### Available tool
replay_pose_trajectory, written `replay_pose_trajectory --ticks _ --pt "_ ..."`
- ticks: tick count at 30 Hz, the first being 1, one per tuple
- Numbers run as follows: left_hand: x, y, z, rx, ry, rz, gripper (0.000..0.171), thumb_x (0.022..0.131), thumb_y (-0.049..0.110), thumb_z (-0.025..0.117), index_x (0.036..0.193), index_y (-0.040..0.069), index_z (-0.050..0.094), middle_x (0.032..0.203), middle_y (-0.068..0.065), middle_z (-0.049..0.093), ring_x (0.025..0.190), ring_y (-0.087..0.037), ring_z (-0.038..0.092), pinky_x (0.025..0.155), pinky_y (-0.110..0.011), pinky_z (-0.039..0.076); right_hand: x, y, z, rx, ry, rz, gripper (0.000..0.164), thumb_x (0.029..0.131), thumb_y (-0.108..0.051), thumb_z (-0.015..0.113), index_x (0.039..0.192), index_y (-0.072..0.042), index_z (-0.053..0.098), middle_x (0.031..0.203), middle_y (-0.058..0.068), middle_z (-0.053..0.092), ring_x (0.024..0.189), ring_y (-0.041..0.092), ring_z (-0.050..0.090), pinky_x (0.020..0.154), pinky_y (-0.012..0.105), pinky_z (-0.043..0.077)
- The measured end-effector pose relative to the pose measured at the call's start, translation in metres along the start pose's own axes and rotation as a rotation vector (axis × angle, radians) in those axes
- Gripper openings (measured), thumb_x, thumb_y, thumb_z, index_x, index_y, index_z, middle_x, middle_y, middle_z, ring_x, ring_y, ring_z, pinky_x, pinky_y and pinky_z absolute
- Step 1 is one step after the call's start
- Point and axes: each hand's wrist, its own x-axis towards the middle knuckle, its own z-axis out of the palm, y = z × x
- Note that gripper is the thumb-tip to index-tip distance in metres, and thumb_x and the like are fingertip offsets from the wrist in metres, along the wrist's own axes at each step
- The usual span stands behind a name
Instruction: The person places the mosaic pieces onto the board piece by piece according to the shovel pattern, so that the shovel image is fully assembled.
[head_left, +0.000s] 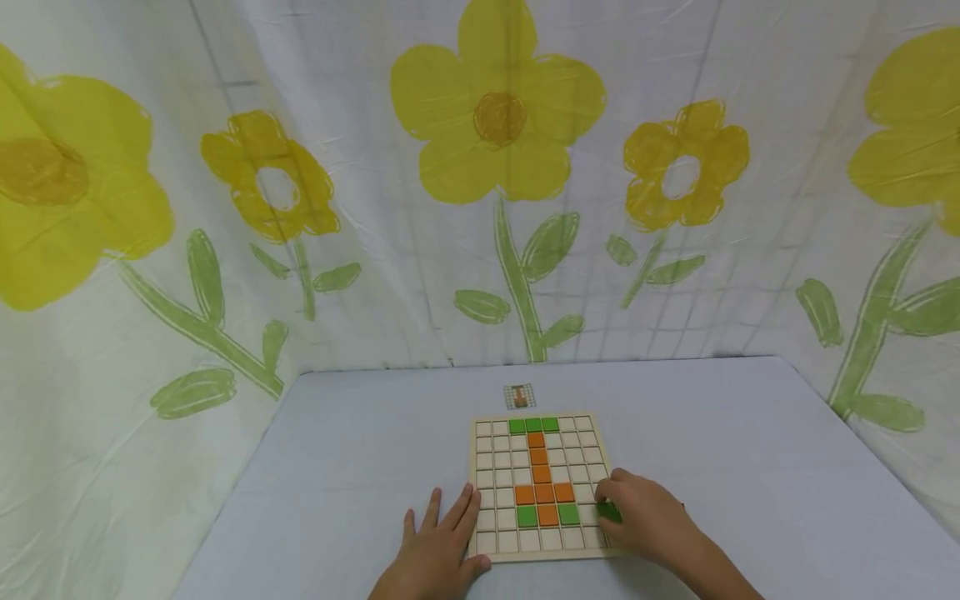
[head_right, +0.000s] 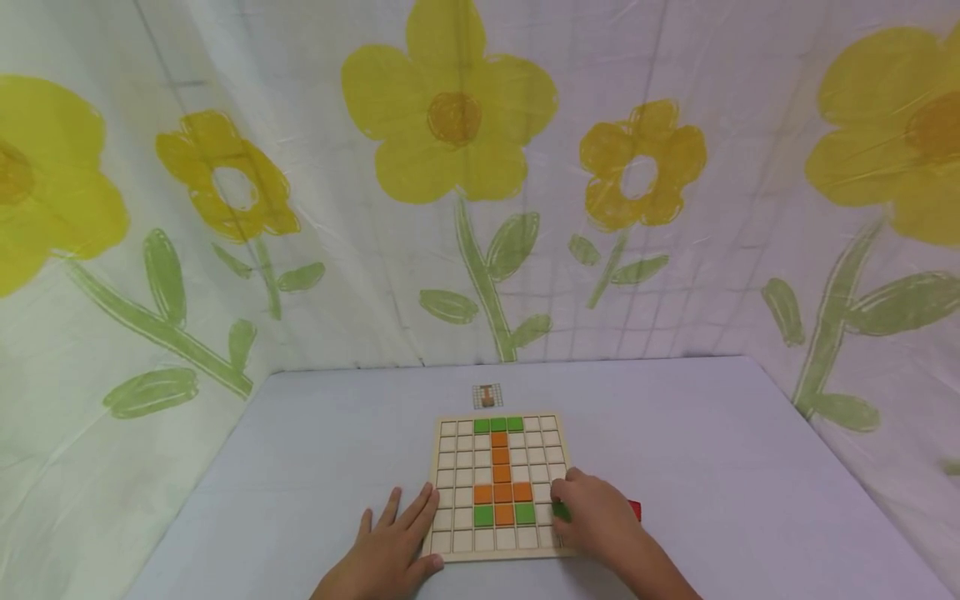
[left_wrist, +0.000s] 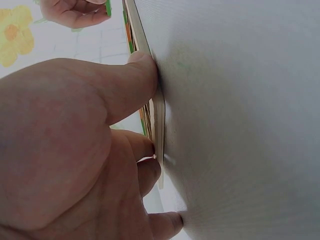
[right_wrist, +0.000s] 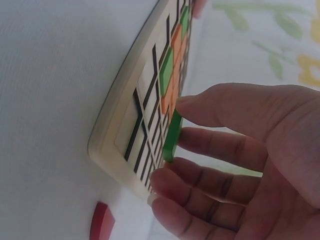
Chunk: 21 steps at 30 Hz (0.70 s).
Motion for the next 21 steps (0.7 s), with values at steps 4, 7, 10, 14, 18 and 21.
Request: replay_pose_trajectory --ticks 4,7,10,14,18,21 --pt "0.001 -0.001 0.002 0.007 0.006 0.003 0.088 0.091 0.059 0.062 0.158 0.012 0.031 0.164 -0.006 0.025 0.144 -0.053 0.018 0.098 -0.083 0.017 0.0 -0.002 0.003 0.003 0.009 -0.069 0.014 0.076 -0.014 0.082 0.084 -0.016 0.07 0.077 -0.01 0.053 0.063 0.006 0.042 0.057 0.024 0.042" --pt "0.001 -0.001 0.002 0.008 0.006 0.003 0.088 0.091 0.059 0.062 0.158 0.012 0.031 0.165 -0.006 0.025 0.144 -0.053 0.018 0.098 -0.083 0.018 0.0 -0.004 0.007 0.005 0.003 -0.109 0.014 0.076 -0.014 0.081 0.083 -0.017 0.07 0.077 -0.012 0.053 0.063 0.004 0.042 0.058 0.023 0.043" --pt "0.001 -0.001 0.002 0.01 0.005 0.003 0.088 0.09 0.06 0.062 0.158 0.012 0.032 0.164 -0.006 0.025 0.144 -0.053 0.018 0.098 -0.083 0.018 0.001 -0.007 0.01 0.014 -0.009 -0.138 0.013 0.076 -0.015 0.08 0.083 -0.018 0.069 0.077 -0.013 0.05 0.063 0.003 0.041 0.057 0.023 0.041" --pt "0.002 -0.001 0.002 0.013 0.004 -0.004 0.088 0.09 0.059 0.063 0.158 0.012 0.032 0.164 -0.006 0.025 0.144 -0.053 0.019 0.098 -0.083 0.018 0.001 -0.014 0.015 0.026 -0.028 -0.157 0.013 0.076 -0.016 0.08 0.084 -0.018 0.07 0.077 -0.014 0.05 0.063 0.003 0.041 0.057 0.023 0.041" --pt "0.002 -0.001 0.002 0.014 0.006 -0.008 0.088 0.09 0.059 0.063 0.158 0.012 0.033 0.164 -0.006 0.026 0.144 -0.054 0.019 0.098 -0.083 0.018 0.002 -0.02 0.017 0.033 -0.033 -0.181 0.014 0.076 -0.016 0.081 0.084 -0.018 0.071 0.078 -0.013 0.05 0.063 0.004 0.041 0.057 0.022 0.041" --pt "0.002 0.0 0.002 0.01 0.0 -0.013 0.088 0.089 0.058 0.064 0.158 0.012 0.033 0.164 -0.006 0.026 0.144 -0.053 0.019 0.098 -0.083 0.018 0.003 -0.023 0.019 0.029 -0.041 -0.193 0.014 0.076 -0.019 0.082 0.083 -0.018 0.07 0.077 -0.012 0.05 0.062 0.004 0.041 0.056 0.022 0.04"
